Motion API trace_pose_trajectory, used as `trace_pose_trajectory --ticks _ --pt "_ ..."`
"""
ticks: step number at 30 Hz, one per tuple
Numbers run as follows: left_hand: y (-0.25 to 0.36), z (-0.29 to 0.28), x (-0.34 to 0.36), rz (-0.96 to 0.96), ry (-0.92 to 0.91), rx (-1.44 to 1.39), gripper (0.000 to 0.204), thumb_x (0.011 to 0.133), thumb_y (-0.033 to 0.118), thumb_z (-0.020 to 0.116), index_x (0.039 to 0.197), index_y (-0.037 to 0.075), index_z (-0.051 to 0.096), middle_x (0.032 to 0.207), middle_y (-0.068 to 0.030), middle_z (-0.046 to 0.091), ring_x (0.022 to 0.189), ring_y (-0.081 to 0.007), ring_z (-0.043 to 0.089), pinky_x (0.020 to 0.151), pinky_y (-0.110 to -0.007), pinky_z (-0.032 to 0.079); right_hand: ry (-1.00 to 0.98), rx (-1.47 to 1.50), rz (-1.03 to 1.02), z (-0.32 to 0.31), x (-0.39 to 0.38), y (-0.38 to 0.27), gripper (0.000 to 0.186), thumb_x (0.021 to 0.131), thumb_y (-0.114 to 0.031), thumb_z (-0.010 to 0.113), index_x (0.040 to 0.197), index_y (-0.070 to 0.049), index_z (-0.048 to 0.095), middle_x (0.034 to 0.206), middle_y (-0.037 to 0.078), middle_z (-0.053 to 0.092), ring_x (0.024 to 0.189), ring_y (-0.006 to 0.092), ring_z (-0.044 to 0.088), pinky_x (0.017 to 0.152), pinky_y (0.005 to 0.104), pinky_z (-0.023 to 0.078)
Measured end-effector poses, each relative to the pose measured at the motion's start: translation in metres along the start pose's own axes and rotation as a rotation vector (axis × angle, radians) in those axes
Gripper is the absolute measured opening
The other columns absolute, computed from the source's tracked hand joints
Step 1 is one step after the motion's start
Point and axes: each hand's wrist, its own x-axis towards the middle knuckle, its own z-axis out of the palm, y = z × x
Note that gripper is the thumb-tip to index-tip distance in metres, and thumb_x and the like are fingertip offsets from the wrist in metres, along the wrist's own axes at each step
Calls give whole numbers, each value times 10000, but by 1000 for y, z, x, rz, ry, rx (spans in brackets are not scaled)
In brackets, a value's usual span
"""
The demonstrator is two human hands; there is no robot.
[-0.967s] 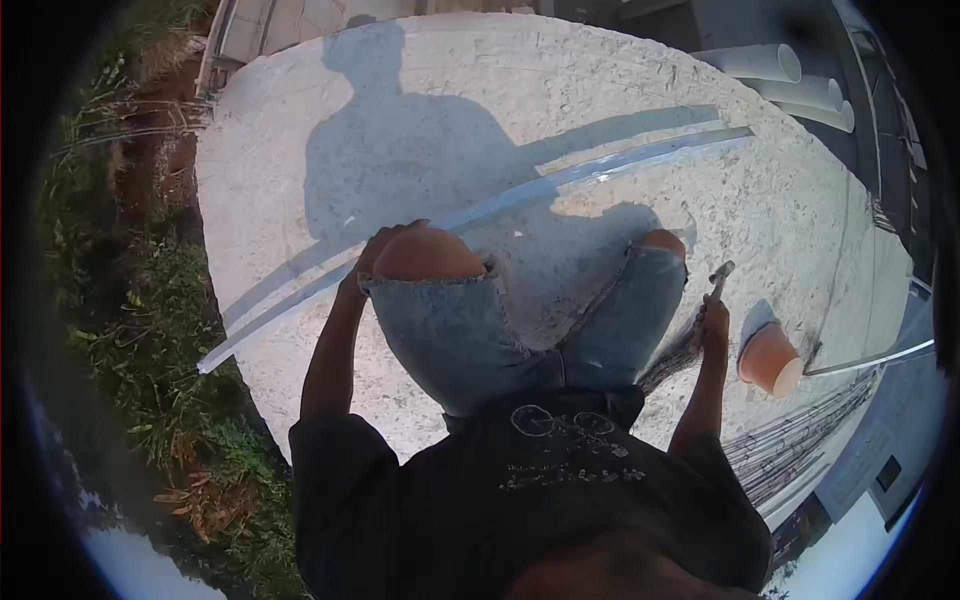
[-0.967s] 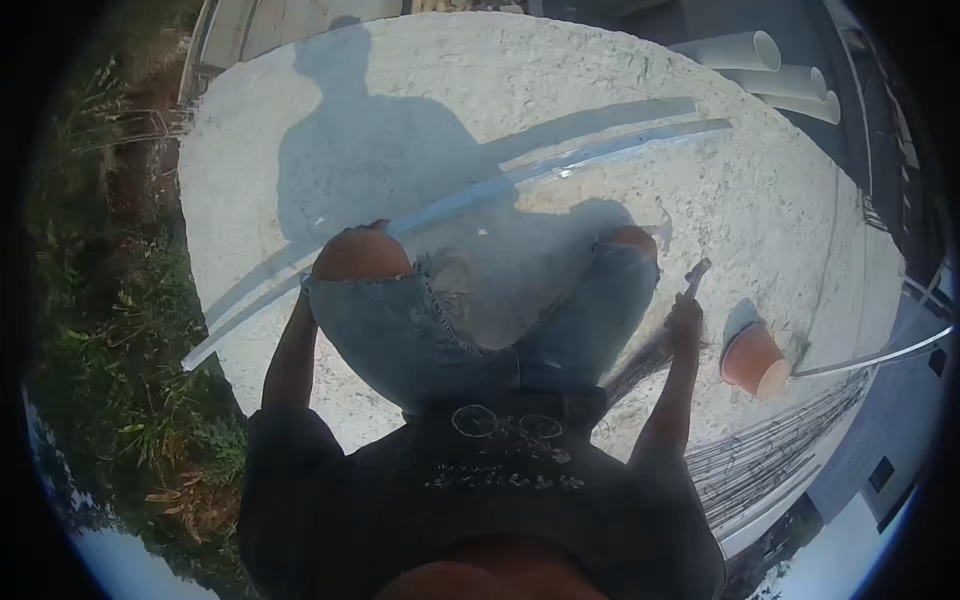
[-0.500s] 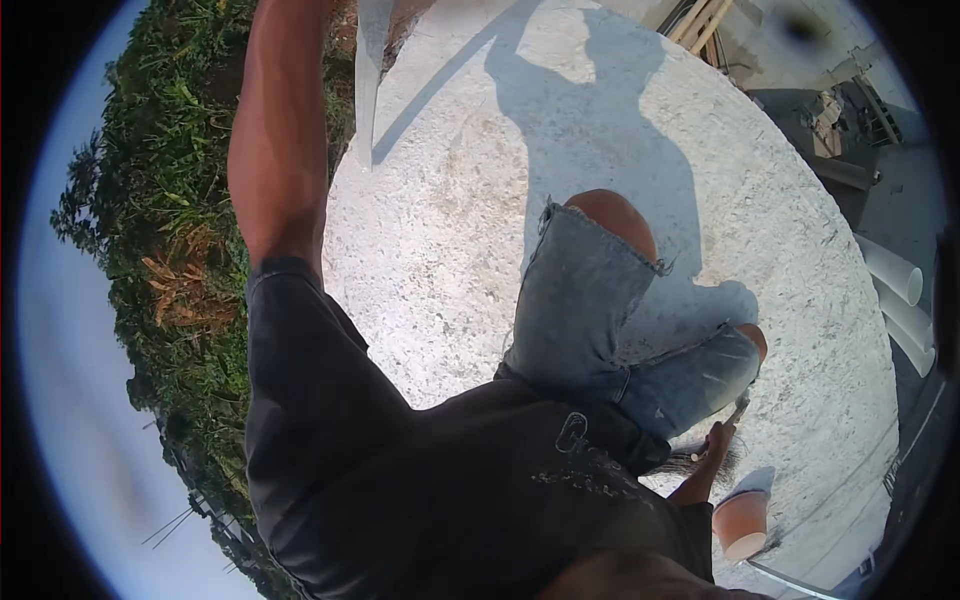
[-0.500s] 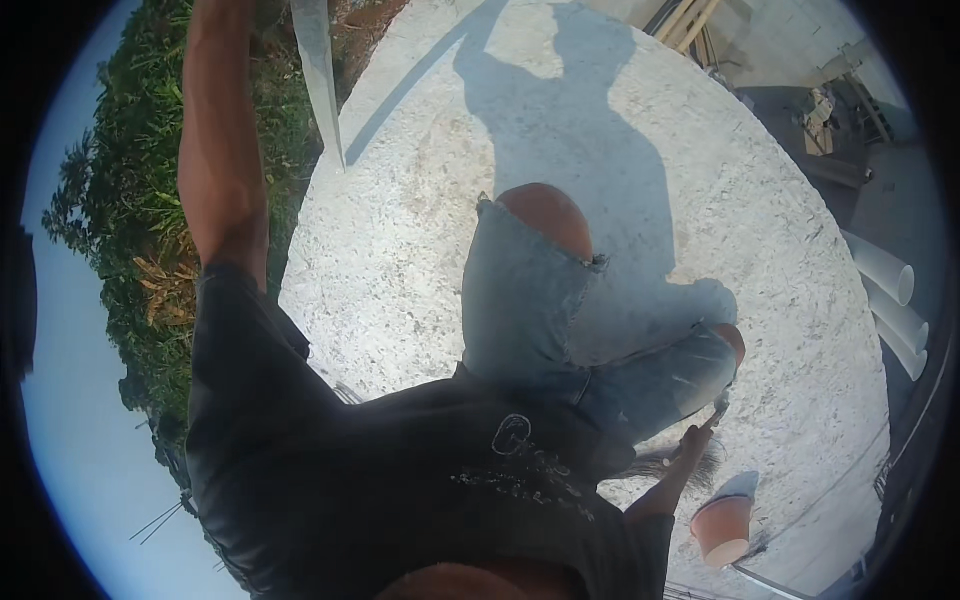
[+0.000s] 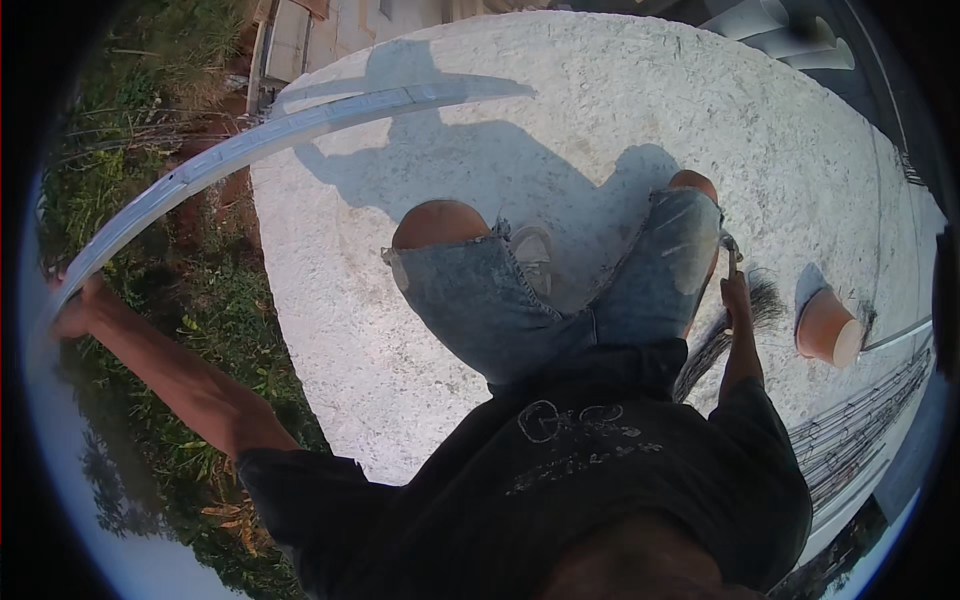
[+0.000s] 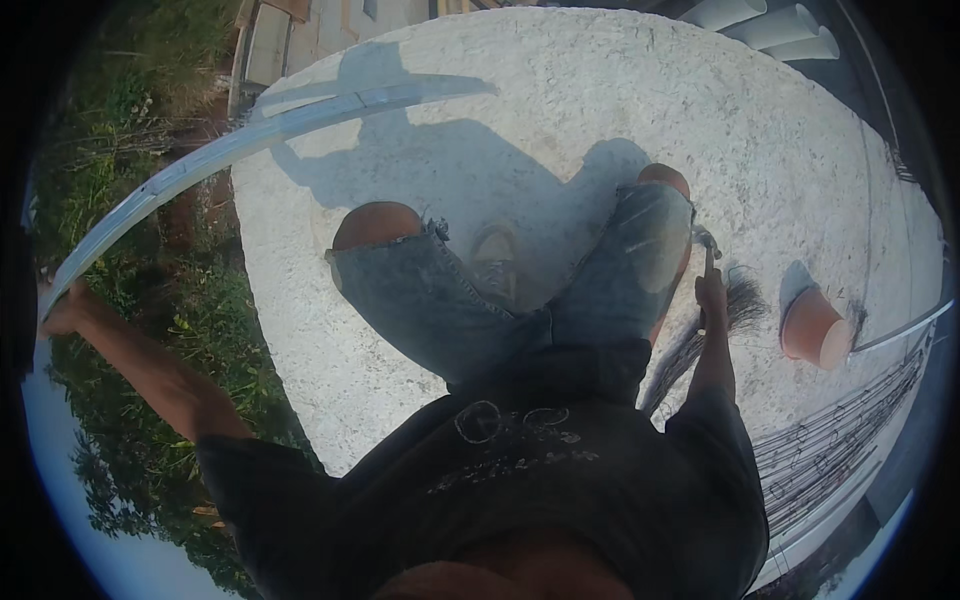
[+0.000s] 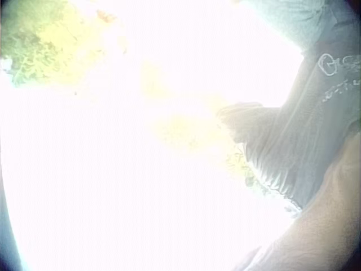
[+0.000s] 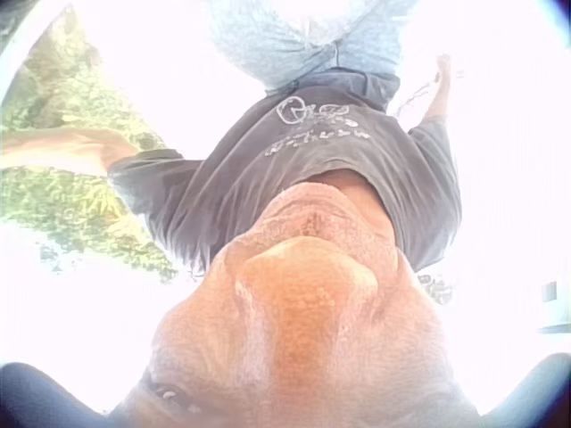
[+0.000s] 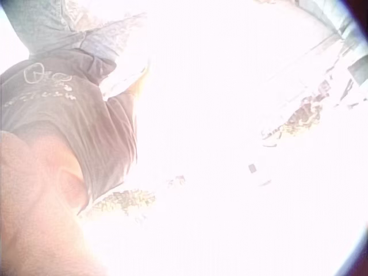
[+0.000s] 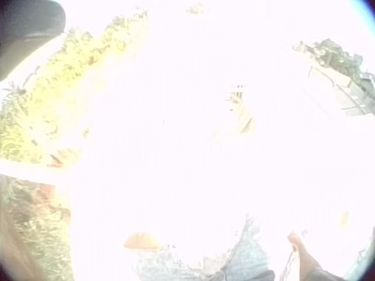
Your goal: The person is securing a metal truss component to a concrete roof structure using nails and a hammer.
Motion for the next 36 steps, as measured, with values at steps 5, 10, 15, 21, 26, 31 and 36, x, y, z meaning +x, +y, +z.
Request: trace_pose_trajectory --ticks 5,10,15,21,26,31,36 --pt "-113 -62 -126 -124 545 -131 876 803 850 109 807 51 470 654 -58 472 534 -212 512 560 -401 538 -13 116 61 -33 -23 -7 425 815 -273 596 1119 23 564 962 283 652 938 445 632 802 508 484" --pt "-226 -1 -206 -147 515 -293 869 766 894 152 831 100 499 598 -21 493 486 -168 516 454 -318 507 73 -104 -189 -55 5 35 486 801 -368 637 1146 -28 596 1017 243 660 959 413 636 810 498 489" --pt "-248 122 -258 -202 705 -207 808 703 937 298 985 190 422 673 -6 395 545 -144 411 507 -272 440 -23 49 -90 -59 24 -13 395 880 -307 592 1139 -9 581 958 225 658 893 386 650 765 483 495" --pt "-270 157 -239 -142 590 -382 676 791 862 330 1023 229 370 712 -22 330 562 -151 398 501 -270 423 95 -92 -188 -36 57 23 357 905 -294 507 1044 22 596 919 275 649 875 448 633 739 533 479" --pt "-267 213 -242 -185 649 -439 633 836 826 298 985 217 387 710 -16 371 539 -120 390 470 -234 396 6 -12 -143 -39 57 -7 322 883 -235 524 956 73 584 903 294 640 905 448 627 779 533 482" --pt "-281 264 -265 -380 657 -531 670 829 833 303 1102 231 414 716 -11 394 538 -128 404 466 -253 392 11 -124 -279 -41 52 -6 311 875 -224 531 951 73 585 914 297 640 915 453 624 781 536 481" --pt "-288 263 -287 -345 594 -454 672 836 819 326 1144 229 413 719 -10 402 541 -134 413 486 -263 401 56 -30 -180 -35 37 1 296 876 -208 536 977 67 579 923 295 638 924 457 620 774 532 486"
